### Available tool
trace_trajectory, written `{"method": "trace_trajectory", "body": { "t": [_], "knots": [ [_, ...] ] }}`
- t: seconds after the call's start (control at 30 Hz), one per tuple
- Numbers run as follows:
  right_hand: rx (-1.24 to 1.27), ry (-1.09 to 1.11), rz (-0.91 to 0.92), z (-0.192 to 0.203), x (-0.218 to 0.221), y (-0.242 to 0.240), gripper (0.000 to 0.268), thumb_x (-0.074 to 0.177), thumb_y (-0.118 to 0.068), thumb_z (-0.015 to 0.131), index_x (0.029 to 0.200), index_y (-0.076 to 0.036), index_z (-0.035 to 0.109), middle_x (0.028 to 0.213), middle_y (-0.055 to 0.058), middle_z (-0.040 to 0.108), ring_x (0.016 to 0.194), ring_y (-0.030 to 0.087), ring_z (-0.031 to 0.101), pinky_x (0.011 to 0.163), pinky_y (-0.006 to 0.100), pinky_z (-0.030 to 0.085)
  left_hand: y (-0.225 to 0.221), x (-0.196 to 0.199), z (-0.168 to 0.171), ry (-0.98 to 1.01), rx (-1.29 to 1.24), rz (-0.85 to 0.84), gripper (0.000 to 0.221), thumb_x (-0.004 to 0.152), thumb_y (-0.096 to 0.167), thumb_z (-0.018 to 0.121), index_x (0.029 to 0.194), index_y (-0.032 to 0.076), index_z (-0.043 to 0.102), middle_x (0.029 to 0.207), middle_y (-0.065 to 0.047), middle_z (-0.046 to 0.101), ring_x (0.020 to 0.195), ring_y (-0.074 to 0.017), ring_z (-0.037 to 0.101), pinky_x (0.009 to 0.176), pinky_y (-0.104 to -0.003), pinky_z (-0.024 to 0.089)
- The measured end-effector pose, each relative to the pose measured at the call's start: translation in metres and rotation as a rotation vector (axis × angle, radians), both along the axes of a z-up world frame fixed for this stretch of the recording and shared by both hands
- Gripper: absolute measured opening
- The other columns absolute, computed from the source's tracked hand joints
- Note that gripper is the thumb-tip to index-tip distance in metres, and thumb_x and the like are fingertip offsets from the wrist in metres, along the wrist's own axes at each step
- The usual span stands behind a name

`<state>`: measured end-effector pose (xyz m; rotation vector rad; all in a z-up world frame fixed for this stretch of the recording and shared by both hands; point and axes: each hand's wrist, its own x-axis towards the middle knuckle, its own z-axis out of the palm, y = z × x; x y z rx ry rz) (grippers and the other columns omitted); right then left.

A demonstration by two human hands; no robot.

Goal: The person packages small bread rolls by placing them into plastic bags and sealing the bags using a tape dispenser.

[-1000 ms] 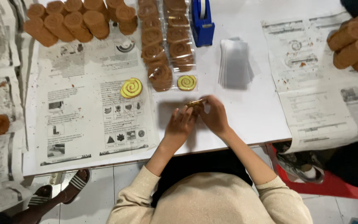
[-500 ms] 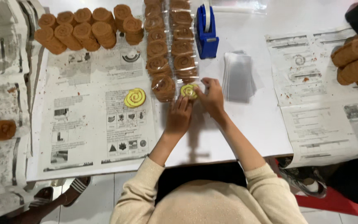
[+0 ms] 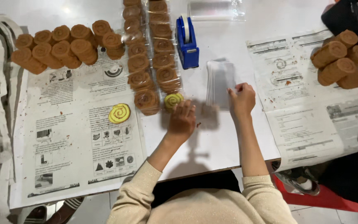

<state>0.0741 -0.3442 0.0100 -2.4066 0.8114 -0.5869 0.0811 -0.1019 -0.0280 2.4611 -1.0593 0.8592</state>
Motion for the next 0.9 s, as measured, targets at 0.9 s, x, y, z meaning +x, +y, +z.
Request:
{"method": "trace_trajectory", "body": {
  "t": [0.9],
  "knots": [
    [0.179,-0.391,-0.035,0.018,-0.014,0.030,0.005,0.093,-0.012,0.061,0.097,-0.015,0.061,0.070,0.003,0.068,0.062,0.022,0.064,0.059,0.031,0.048,-0.023,-0.032,0.024,0.119,-0.123,-0.141,0.052,0.076,0.026,0.070,0.125,0.018,0.057,0.125,-0.007,0.056,0.116,-0.0269,0.057,0.093,-0.043,0.045]
  ]
}}
